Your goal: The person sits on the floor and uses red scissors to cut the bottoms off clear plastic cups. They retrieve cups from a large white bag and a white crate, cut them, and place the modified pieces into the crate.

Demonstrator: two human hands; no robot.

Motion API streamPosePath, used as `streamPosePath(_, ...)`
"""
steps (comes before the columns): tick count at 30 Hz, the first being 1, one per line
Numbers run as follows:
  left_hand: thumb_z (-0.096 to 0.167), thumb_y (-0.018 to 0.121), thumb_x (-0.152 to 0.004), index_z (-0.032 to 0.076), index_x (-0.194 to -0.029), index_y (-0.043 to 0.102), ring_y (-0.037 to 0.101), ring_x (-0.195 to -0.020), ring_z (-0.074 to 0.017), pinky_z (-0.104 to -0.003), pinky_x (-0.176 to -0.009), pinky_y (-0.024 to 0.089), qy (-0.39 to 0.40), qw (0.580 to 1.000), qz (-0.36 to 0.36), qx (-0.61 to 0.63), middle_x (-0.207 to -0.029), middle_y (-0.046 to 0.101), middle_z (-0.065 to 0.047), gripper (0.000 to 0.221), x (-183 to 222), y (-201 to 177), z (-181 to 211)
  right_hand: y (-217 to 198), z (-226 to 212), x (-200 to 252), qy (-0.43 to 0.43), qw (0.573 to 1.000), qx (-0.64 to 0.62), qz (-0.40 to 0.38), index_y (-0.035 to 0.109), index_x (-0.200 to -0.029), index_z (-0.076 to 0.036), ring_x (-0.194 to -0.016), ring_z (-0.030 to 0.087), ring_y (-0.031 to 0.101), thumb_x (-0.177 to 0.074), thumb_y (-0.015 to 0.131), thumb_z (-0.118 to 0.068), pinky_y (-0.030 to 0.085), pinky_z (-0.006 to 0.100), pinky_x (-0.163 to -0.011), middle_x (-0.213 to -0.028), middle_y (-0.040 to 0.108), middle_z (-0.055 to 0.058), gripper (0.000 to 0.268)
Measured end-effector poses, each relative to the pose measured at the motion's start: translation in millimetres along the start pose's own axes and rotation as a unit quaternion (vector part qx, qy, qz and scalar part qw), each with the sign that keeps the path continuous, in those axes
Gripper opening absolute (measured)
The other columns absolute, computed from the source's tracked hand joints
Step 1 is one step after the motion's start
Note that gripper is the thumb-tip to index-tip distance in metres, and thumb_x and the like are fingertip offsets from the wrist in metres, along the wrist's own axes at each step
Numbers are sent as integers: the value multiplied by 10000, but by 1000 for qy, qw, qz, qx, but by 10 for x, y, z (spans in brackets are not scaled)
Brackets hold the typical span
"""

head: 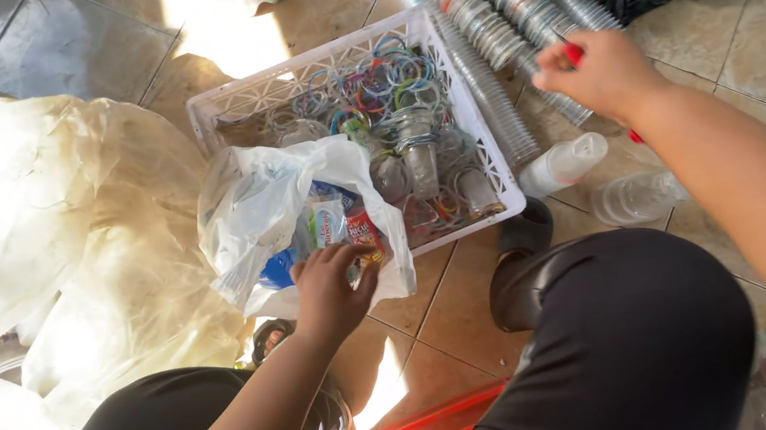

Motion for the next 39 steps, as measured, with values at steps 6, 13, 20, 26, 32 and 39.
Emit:
streamPosePath(6, 252, 744, -821, 199, -1006, 731, 628, -934, -234, -413, -895, 373, 88, 996, 10, 1, -1005, 725, 17, 193, 45, 48, 98, 959, 129, -844, 61, 997, -8, -54, 754, -1025, -81, -805, 187, 647, -823, 818, -188, 536, 336, -797, -931, 719, 70, 237)
streamPosePath(13, 426, 694, -863, 298, -1031, 717, 675, -979, -243, -431, -857, 374, 46, 997, -45, -36, -984, 723, 6, 212, 56, 157, -105, 2369, 1124, -824, 128, 980, 98, -113, 807, -916, -260, -1002, 311, 729, -725, 806, -458, 550, 397, -902, -842, 752, 51, 275)
streamPosePath(20, 290, 703, -829, 204, -1013, 737, 623, -994, -250, -435, -944, 348, 5, 996, -92, -5, -1035, 717, 18, 206, 77, 106, -107, 2501, 947, -602, 247, 959, 72, -123, 728, -858, -125, -851, 263, 659, -847, 791, -250, 512, 382, -833, -888, 725, 65, 141)
streamPosePath(26, 277, 707, -846, 205, -1027, 745, 615, -991, -240, -435, -939, 332, -31, 990, -139, 0, -1023, 708, 7, 199, 34, 93, -102, 2753, 958, -639, 232, 970, 33, -67, 725, -879, -140, -804, 258, 662, -843, 732, -203, 520, 386, -776, -855, 727, 49, 73)
streamPosePath(32, 276, 698, -864, 190, -1027, 746, 619, -1019, -239, -433, -952, 335, -41, 987, -155, 20, -1056, 719, 13, 191, 23, 89, -90, 3094, 944, -752, 210, 976, 24, 42, 682, -871, -136, -754, 297, 666, -867, 692, -188, 532, 417, -739, -817, 727, 60, 53)
streamPosePath(39, 272, 702, -895, 174, -1054, 750, 623, -1115, -240, -442, -988, 342, -71, 979, -191, 27, -1113, 731, 9, 193, -33, -9, -20, 3076, 777, -1025, 192, 975, 64, 86, 657, -914, -48, -709, 376, 655, -940, 653, -235, 546, 489, -688, -833, 692, 173, 189)
Point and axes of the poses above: each hand's wrist, its own x-axis away from the middle knuckle, its own y-axis out of the palm, z = x × y, the point moved 3 cm from there along -x, towards the middle knuckle
